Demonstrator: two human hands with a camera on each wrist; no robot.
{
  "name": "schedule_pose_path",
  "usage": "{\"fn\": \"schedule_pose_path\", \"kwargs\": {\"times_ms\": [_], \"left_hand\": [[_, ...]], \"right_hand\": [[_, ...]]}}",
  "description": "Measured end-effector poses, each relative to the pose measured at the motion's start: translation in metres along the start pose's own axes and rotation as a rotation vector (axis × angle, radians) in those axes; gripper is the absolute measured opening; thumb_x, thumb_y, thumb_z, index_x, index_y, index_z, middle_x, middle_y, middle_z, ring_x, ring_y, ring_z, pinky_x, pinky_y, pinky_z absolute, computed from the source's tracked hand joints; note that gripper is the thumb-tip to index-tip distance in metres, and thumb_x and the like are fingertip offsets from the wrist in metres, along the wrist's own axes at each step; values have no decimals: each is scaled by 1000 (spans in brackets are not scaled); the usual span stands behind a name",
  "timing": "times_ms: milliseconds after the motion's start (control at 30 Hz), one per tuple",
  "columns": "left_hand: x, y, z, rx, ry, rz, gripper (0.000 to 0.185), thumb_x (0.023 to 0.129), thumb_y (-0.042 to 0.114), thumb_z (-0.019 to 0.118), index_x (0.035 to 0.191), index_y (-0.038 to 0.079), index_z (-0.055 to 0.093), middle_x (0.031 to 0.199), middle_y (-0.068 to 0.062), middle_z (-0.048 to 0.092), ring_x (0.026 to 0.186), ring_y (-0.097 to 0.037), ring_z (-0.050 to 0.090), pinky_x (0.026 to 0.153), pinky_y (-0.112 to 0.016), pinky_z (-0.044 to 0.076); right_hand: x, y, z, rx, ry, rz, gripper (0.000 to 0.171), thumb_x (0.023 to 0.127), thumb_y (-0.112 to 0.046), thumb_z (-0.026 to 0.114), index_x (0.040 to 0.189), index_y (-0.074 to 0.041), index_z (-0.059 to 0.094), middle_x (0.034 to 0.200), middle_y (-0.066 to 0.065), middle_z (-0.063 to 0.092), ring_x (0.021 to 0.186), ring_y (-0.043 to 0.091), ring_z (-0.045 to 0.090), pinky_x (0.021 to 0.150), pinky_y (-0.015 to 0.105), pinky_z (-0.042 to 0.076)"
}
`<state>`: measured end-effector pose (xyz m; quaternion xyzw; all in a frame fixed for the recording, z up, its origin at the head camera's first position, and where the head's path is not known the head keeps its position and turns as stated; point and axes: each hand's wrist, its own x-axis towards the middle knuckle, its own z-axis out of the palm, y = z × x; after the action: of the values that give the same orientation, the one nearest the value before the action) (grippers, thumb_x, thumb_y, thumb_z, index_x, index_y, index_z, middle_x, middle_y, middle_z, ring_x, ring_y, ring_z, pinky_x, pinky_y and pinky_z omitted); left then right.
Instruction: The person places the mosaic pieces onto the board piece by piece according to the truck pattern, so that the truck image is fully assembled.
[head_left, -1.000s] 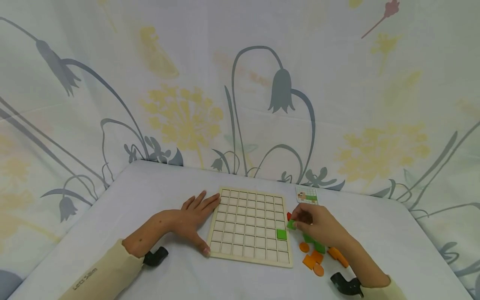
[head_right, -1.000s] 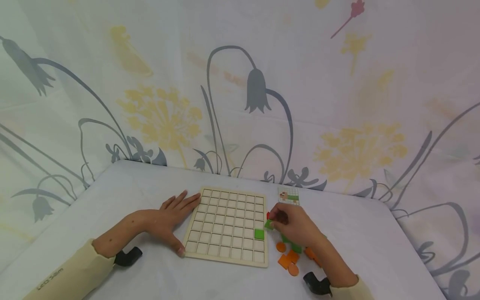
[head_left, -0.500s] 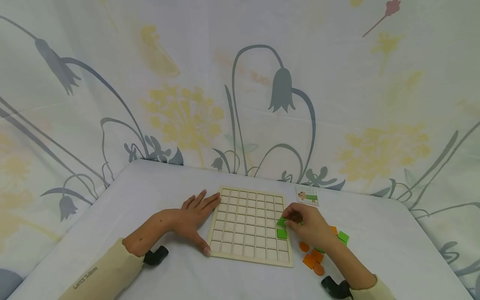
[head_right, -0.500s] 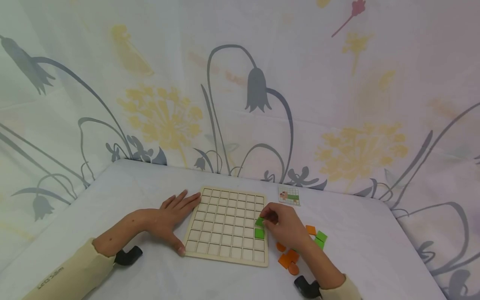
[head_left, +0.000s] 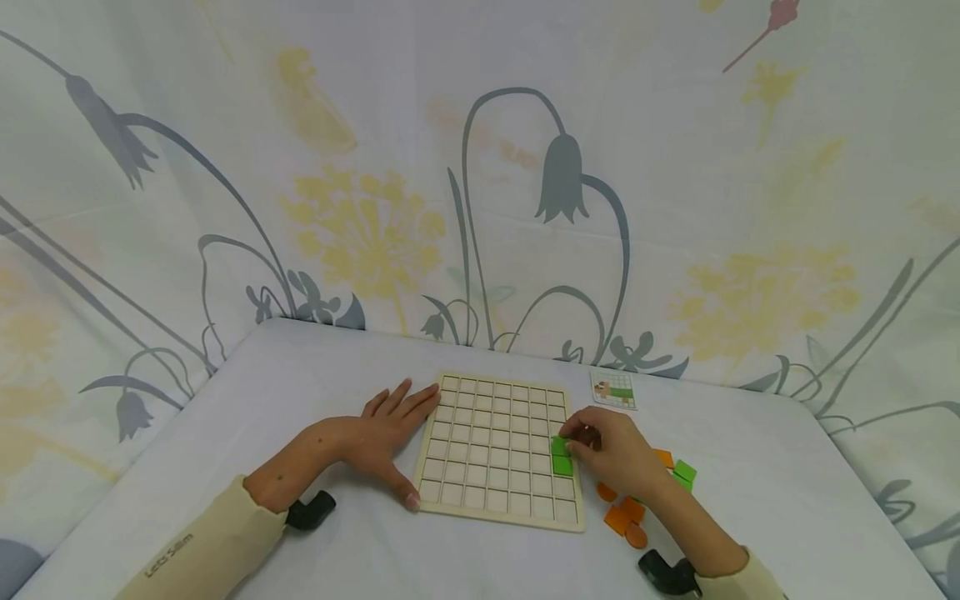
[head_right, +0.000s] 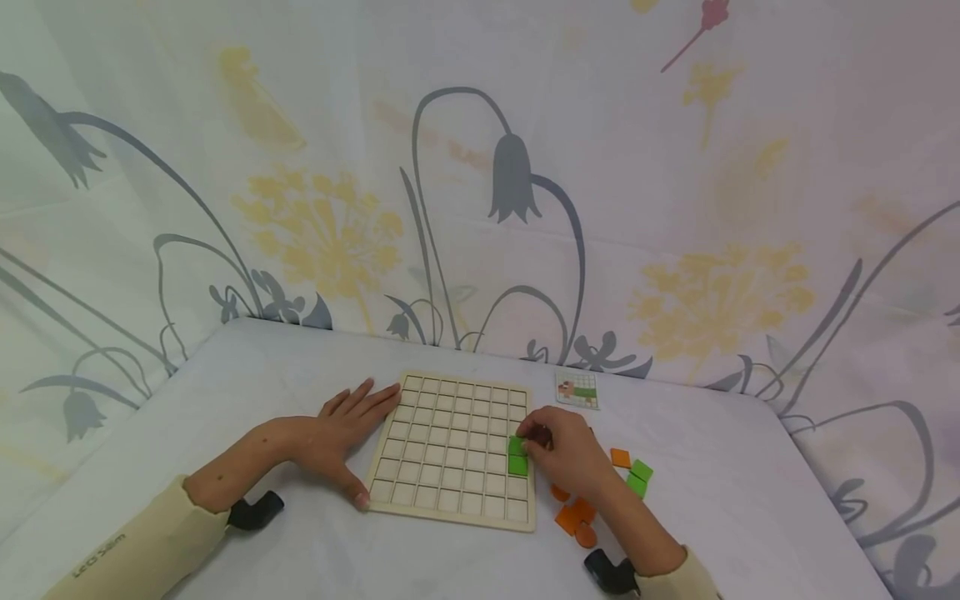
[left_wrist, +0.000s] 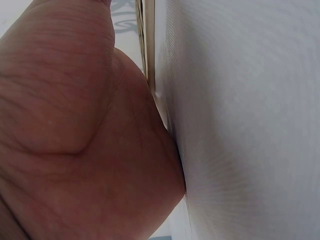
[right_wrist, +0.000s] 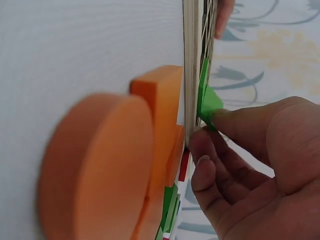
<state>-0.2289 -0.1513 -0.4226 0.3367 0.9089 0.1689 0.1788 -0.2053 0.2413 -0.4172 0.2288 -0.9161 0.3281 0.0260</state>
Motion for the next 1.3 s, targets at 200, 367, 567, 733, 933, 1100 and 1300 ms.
{"fn": "schedule_pose_path", "kwargs": {"times_ms": [200,367,567,733,933,1100,1300], "left_hand": [[0,0,1,6,-5,0,145,74,71,88,171,9,0,179,-6,-10,162,-41,-18,128,-64,-3],[1,0,1,14,-3,2,145,74,71,87,171,9,1,179,-6,-10,162,-42,-18,128,-64,-3],[1,0,1,15,-6,0,145,74,71,87,171,9,1,179,-5,-10,162,-41,-18,128,-63,-4],[1,0,1,14,-3,3,144,74,71,87,172,9,1,179,-5,-9,162,-41,-18,128,-63,-4],[0,1,1,17,-3,-2,144,74,71,87,172,9,1,179,-5,-9,162,-41,-17,129,-63,-3],[0,0,1,17,-2,-9,145,73,72,87,172,10,1,179,-4,-9,162,-41,-17,129,-63,-3],[0,0,0,19,0,2,145,74,71,87,171,9,1,179,-6,-9,162,-42,-18,128,-64,-3]], "right_hand": [[0,1,-1,-44,-18,-38,20,96,3,73,108,-11,81,101,-3,68,82,6,58,72,25,54],[-1,1,-2,-42,-25,-33,22,96,3,72,111,-11,81,102,-3,68,83,6,57,73,25,54],[-4,4,-7,-38,-12,-16,23,97,4,72,113,-11,79,103,-4,70,85,8,61,72,25,56],[-6,11,-18,-30,-2,29,17,97,2,72,107,-12,77,105,-2,72,84,11,64,69,26,56],[-8,28,-34,-39,-38,44,13,94,-4,78,104,-12,77,101,-3,71,81,11,60,70,25,54],[-11,41,-44,-5,-183,-26,19,89,-17,88,104,-13,77,95,-5,69,77,11,57,67,24,50],[-13,44,-51,37,-283,-43,23,88,-22,89,103,-14,74,98,-3,71,77,15,58,68,24,51]]}}
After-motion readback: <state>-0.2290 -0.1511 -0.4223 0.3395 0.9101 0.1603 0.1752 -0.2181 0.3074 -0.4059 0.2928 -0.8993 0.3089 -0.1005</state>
